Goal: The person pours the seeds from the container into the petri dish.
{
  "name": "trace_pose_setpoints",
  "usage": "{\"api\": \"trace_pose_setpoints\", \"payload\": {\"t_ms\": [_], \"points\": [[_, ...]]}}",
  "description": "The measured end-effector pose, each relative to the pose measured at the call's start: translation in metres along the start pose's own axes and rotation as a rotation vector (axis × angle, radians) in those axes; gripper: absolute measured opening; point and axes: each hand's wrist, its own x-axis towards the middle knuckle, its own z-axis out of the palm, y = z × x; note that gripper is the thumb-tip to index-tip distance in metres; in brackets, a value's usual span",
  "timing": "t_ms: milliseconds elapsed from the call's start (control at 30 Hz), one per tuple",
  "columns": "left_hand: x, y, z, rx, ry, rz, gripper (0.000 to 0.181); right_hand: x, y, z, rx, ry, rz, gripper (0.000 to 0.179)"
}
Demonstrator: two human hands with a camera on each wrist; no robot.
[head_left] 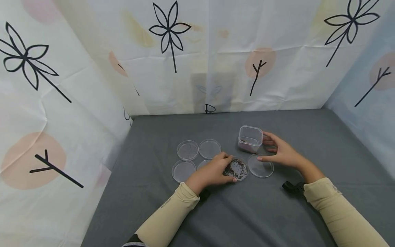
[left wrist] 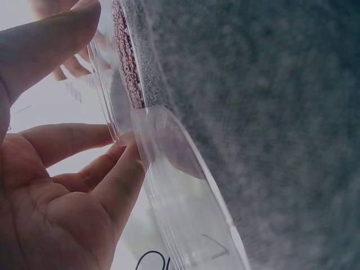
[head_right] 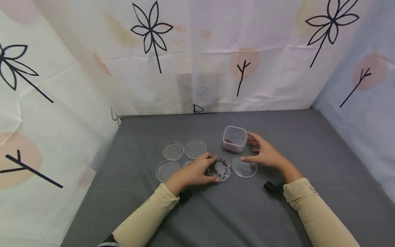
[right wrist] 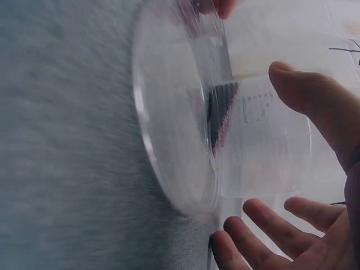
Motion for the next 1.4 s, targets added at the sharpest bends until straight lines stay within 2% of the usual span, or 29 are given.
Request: {"api": "trace_pose_setpoints", "payload": {"t_ms": [200,433,600,900,1033,1267,1400], "points": [[0.0,0.001,-0.001,-0.013,0.0,0.003,0.083,-0.017,-0.002,0.004,-0.077,-0.035,-0.04,0.102],[-0.001,0.001,-0.001,-0.013,-0.011,-0.001,0.084,-0.033,-0.003,0.008,-0.197,-0.109,-0.05,0.104],[-0.001,0.0,0.0,-0.009,-0.016,-0.003,0.084,-0.037,-0.002,0.01,-0.206,-0.142,-0.054,0.099],[0.0,0.0,0.0,-0.011,-0.02,-0.015,0.085,-0.037,0.002,0.011,-0.217,-0.098,-0.084,0.101],[0.001,-0.001,-0.001,-0.025,-0.024,-0.014,0.086,-0.037,0.004,0.008,-0.212,-0.094,-0.069,0.096],[0.0,-0.002,0.001,-0.03,-0.04,-0.021,0.086,-0.04,0.01,0.011,-0.194,-0.061,-0.1,0.089],[0.001,-0.002,0.0,-0.033,-0.029,-0.021,0.086,-0.037,0.012,0.012,-0.189,-0.05,-0.095,0.088]]}}
